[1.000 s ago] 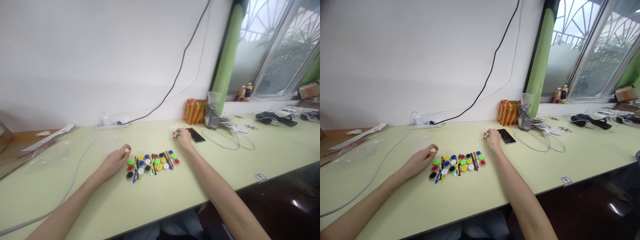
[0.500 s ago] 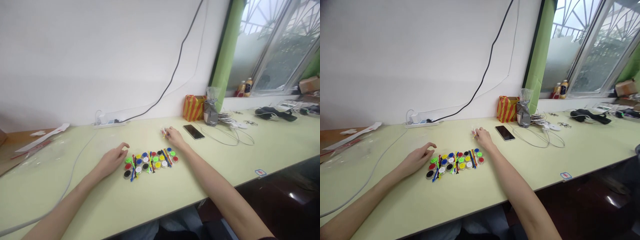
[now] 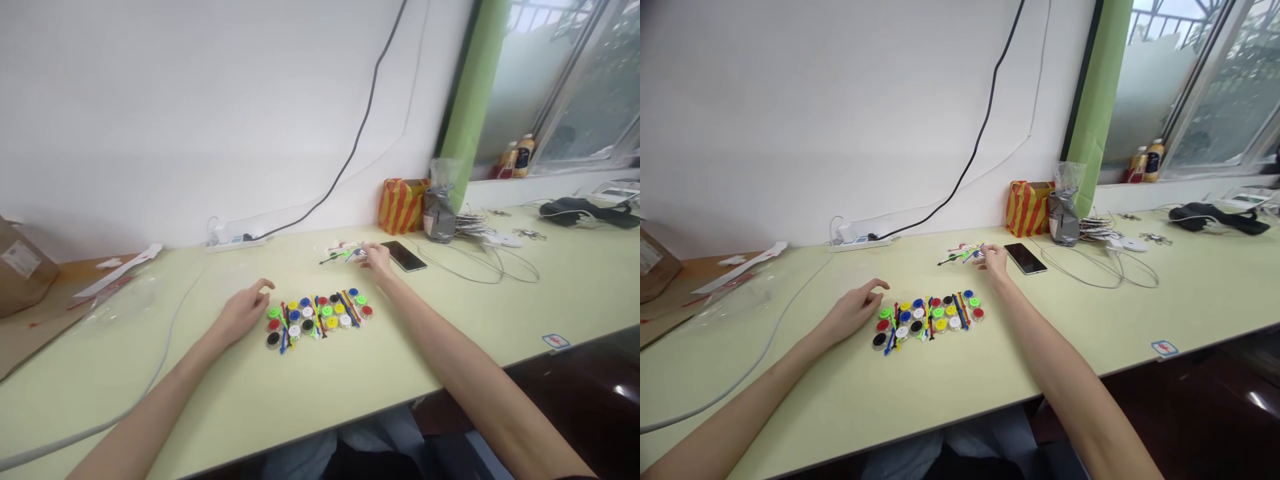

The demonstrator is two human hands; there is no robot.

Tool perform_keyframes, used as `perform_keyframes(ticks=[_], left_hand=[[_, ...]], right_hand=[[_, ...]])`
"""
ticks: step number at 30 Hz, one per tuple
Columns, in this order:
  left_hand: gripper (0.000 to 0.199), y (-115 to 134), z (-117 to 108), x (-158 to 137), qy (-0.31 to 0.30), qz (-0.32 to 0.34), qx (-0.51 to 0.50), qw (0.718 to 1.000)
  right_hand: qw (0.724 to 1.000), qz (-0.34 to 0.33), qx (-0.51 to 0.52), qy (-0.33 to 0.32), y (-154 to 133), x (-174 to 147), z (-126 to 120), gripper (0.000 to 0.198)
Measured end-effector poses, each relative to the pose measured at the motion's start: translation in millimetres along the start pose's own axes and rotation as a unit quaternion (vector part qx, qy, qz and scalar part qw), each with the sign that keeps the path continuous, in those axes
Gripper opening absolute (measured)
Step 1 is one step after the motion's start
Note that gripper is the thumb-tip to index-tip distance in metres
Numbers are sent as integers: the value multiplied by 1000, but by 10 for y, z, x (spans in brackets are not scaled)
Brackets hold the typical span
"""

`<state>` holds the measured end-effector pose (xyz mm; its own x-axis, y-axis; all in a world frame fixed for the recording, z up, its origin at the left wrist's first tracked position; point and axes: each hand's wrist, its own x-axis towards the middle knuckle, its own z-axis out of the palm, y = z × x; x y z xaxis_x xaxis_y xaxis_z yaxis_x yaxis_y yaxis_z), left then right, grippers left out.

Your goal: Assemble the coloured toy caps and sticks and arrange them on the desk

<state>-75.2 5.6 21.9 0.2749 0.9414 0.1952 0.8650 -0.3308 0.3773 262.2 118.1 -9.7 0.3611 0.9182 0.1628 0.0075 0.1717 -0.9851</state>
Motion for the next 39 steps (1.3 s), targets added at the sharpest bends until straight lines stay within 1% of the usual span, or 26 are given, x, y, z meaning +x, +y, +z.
perform_keyframes(ticks=[3,7,9,11,13,15,18,21,24,26,27,29,30,31,32,34,37,39], left_hand=[[30,2,-6,0,9,-2,-5,1000],[28,-6,-9,4,33,-7,-2,999],[28,-15,-9,7,47,-12,-1,999],[27,-20,-9,9,57,-17,-3,998],[27,-19,-11,9,64,-19,-5,998],[28,-11,-13,7,71,-18,-9,997],[29,8,-12,4,76,-18,-10,997],[29,27,-9,0,76,-18,-9,997],[30,44,-11,-6,75,-18,-10,997],[30,51,-14,-9,73,-18,-12,997],[31,52,-16,-9,72,-17,-12,997],[31,51,-19,-7,69,-16,-11,997],[31,50,-19,-6,69,-16,-10,997],[31,48,-18,-4,70,-16,-9,997],[31,46,-18,-2,71,-15,-8,997],[31,45,-16,0,72,-13,-10,997],[30,51,-17,3,74,-10,-12,997],[30,59,-19,1,77,-8,-16,997]], right_hand=[[999,-28,-41,-3,-6,13,-55,17],[988,-116,-97,31,-135,48,-126,17],[975,-175,-126,60,-224,54,-151,20],[955,-243,-148,87,-305,45,-172,23],[937,-295,-150,115,-367,26,-189,24],[930,-311,-135,142,-407,3,-203,24],[927,-311,-124,170,-436,-21,-214,26],[928,-307,-127,168,-455,-41,-218,26],[925,-310,-151,161,-489,-68,-224,26],[918,-325,-184,130,-528,-88,-227,25],[913,-338,-205,96,-552,-96,-227,25],[894,-369,-252,15,-601,-114,-221,24],[882,-384,-271,-17,-625,-124,-216,24],[872,-397,-284,-34,-648,-136,-210,24],[864,-409,-291,-36,-669,-151,-205,24],[858,-427,-285,-13,-707,-189,-200,27],[858,-439,-264,29,-759,-255,-210,28],[864,-439,-238,62,-792,-291,-217,29]])
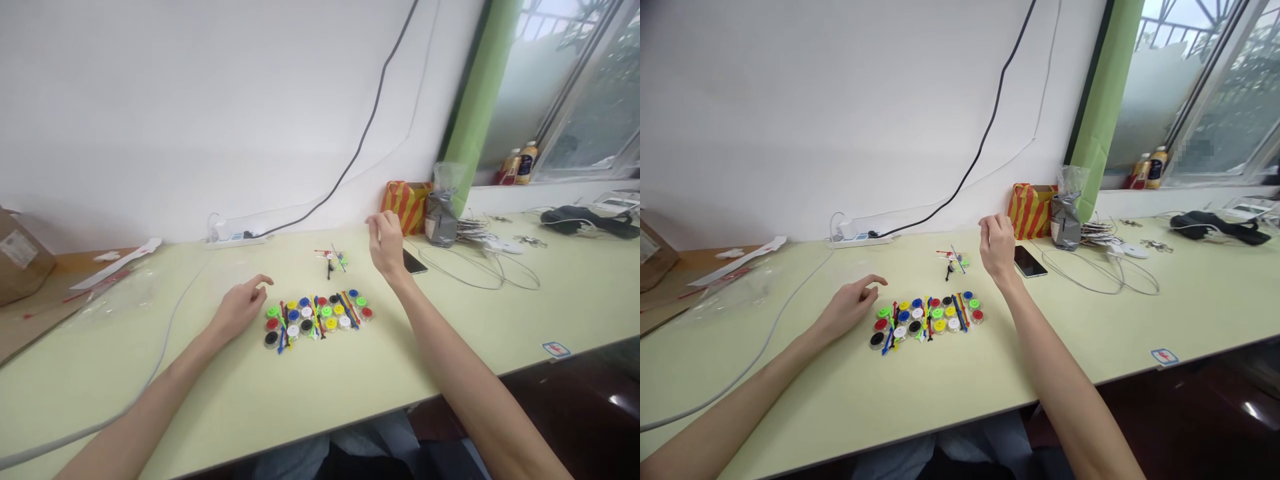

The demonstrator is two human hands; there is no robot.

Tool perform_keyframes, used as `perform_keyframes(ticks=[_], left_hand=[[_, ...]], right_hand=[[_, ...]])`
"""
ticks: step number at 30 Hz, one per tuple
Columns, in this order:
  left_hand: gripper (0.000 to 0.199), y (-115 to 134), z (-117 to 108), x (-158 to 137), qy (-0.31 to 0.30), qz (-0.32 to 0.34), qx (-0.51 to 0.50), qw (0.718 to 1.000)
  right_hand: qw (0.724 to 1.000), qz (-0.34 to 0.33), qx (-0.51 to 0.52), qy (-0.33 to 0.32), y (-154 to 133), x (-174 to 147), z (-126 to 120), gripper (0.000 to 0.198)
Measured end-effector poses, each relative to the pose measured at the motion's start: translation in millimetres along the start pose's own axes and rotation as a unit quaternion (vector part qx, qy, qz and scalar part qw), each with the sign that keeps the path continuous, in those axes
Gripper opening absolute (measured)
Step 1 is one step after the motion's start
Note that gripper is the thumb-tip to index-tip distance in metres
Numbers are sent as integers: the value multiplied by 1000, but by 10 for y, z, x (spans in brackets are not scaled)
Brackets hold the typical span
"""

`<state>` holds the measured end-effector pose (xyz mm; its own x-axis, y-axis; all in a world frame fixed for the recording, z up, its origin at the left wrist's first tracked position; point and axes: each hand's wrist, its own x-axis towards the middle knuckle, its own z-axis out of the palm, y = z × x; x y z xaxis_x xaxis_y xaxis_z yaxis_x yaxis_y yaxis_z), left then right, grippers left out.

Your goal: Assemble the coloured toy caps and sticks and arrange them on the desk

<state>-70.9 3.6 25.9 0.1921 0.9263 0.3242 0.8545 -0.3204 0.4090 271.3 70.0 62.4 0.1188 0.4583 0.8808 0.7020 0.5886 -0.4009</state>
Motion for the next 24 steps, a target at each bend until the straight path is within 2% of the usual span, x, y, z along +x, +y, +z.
perform_keyframes(ticks=[3,5,7,9,10,12,14,16,17,19,22,24], left_hand=[[30,32,-6,-15,10,-4,-19,1000],[31,78,-11,-37,16,-2,-48,999],[34,147,-13,-66,15,7,-87,996],[39,230,-13,-96,4,18,-126,992],[42,273,-11,-111,-4,23,-142,990],[46,355,-4,-138,-27,29,-172,984],[48,424,10,-163,-52,30,-203,977],[47,474,33,-182,-65,35,-235,969],[45,490,47,-187,-63,40,-250,965],[43,504,75,-187,-40,37,-282,958],[40,482,100,-165,-4,1,-327,945],[40,450,100,-146,5,-15,-348,937]], right_hand=[[990,80,88,75,-60,-2,16,28],[953,192,216,87,-113,-29,86,25],[877,316,358,50,-186,-93,191,19],[790,398,466,-13,-284,-193,304,20],[754,417,506,-45,-342,-254,356,24],[700,427,563,-104,-479,-386,437,32],[670,418,592,-161,-635,-517,484,36],[675,392,583,-227,-794,-628,496,34],[690,372,564,-260,-866,-670,491,31],[738,323,509,-302,-982,-725,470,22],[811,271,423,-299,-1055,-738,433,16],[830,265,392,-294,-1045,-723,420,19]])
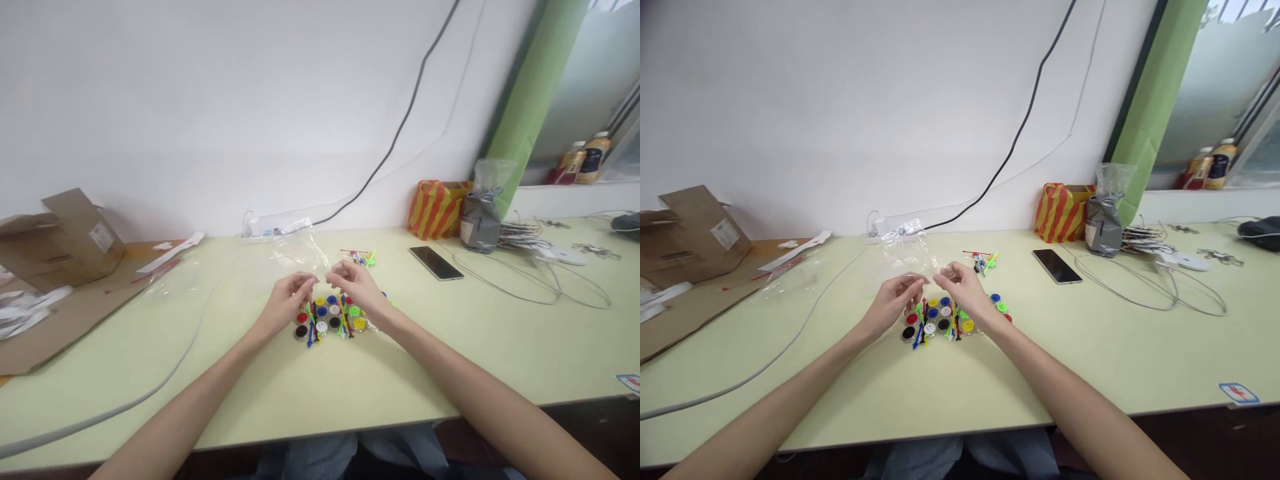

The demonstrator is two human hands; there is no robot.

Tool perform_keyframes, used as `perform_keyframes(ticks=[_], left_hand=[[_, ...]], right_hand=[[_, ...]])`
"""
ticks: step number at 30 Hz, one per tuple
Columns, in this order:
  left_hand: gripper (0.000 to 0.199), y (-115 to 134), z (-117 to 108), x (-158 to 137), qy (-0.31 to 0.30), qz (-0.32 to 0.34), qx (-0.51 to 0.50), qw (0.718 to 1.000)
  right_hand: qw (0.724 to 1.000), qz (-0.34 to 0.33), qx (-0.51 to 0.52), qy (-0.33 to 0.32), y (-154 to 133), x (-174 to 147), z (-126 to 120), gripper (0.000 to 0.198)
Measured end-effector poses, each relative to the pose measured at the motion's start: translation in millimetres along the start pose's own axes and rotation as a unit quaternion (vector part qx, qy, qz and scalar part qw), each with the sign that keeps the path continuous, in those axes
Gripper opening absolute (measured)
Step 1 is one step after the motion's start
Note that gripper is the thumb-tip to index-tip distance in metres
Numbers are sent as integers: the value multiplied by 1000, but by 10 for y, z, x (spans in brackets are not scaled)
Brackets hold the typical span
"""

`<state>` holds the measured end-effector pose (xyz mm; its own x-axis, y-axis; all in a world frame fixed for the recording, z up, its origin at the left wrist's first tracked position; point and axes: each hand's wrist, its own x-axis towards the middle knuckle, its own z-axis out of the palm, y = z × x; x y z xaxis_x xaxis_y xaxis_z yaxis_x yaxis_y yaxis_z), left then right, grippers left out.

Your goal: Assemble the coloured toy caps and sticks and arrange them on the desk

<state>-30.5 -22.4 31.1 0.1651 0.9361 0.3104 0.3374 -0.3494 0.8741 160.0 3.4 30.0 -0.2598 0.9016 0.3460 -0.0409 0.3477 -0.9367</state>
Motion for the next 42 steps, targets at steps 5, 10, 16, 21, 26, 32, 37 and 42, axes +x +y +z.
perform_keyframes(ticks=[5,10,16,21,26,32,37,42], left_hand=[[41,-43,-56,30,-4,17,-27,999],[42,-67,-73,38,-44,-6,-74,996],[42,-65,-107,54,1,-44,-111,993],[40,-40,-96,59,41,-31,-118,992],[36,-86,-135,88,69,-5,-100,993],[36,-377,-522,224,237,14,96,967],[36,-577,-795,294,234,30,193,952],[12,-691,-856,330,289,9,291,912]], right_hand=[[1000,-11,-16,6,10,51,-79,30],[1000,2,-5,21,23,70,-103,36],[999,-6,13,42,106,111,-104,32],[998,-1,-12,54,133,141,-105,26],[996,-34,-77,10,154,154,-131,22],[912,-136,-368,115,323,247,-430,22],[842,-85,-508,162,610,339,-927,36],[828,-11,-554,85,740,399,-1208,58]])
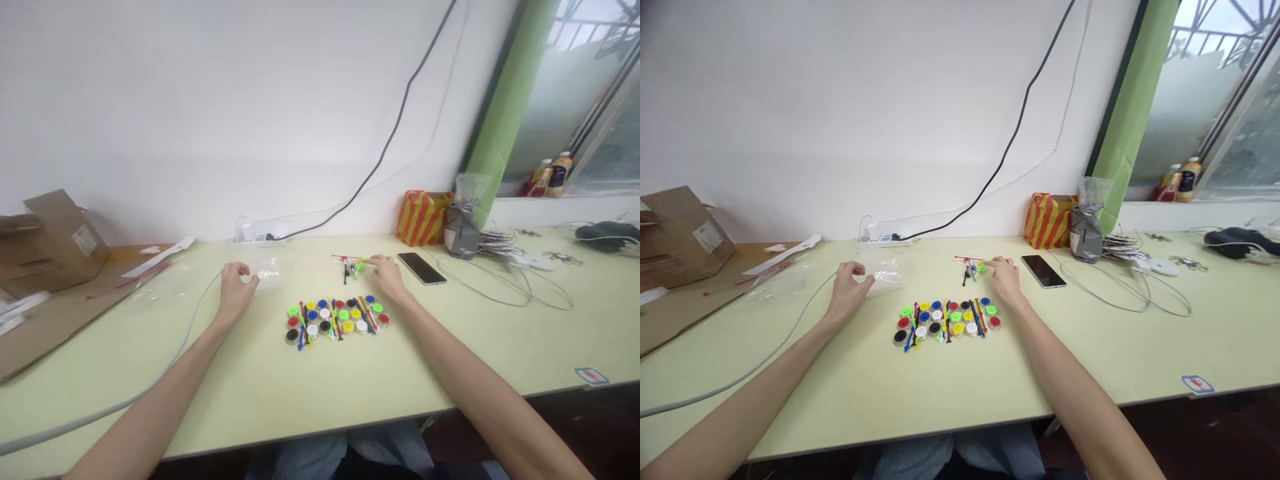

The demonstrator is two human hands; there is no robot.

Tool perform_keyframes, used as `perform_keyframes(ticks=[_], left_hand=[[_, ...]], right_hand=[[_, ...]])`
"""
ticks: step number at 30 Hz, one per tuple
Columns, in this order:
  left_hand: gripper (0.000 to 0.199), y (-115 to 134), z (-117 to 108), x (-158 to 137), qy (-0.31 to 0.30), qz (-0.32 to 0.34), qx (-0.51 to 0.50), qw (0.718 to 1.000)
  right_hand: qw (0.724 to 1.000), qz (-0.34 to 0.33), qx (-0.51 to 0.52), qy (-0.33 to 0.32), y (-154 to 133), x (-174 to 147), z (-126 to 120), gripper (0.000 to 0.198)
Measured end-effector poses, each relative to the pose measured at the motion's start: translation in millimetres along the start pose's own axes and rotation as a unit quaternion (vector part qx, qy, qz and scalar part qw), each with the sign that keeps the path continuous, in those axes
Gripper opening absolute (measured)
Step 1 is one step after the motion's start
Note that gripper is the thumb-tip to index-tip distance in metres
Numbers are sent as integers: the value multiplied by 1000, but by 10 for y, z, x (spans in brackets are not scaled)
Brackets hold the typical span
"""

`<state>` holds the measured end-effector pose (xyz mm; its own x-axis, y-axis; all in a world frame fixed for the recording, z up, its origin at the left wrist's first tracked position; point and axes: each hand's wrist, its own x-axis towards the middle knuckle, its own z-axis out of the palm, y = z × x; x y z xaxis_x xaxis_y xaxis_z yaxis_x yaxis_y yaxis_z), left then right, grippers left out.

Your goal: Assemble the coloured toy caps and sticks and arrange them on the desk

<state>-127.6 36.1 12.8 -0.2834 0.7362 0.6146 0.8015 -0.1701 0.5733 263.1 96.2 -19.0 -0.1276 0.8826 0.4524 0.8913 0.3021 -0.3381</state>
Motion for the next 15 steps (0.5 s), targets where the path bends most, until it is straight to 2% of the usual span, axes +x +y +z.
perform_keyframes(ticks=[3,7,11,13,15], left_hand=[[39,-19,11,-31,7,20,119,993],[50,-7,8,-78,-32,101,218,970],[72,2,7,-52,-101,155,227,956],[84,6,13,-29,-152,191,207,947],[88,4,30,-17,-215,233,182,931]], right_hand=[[998,-14,-24,-59,-23,50,25,56],[996,-33,-46,-72,-100,83,68,43],[997,0,-62,-52,-113,81,54,30],[997,14,-68,-43,-111,81,34,26],[996,20,-72,-39,-109,83,15,25]])
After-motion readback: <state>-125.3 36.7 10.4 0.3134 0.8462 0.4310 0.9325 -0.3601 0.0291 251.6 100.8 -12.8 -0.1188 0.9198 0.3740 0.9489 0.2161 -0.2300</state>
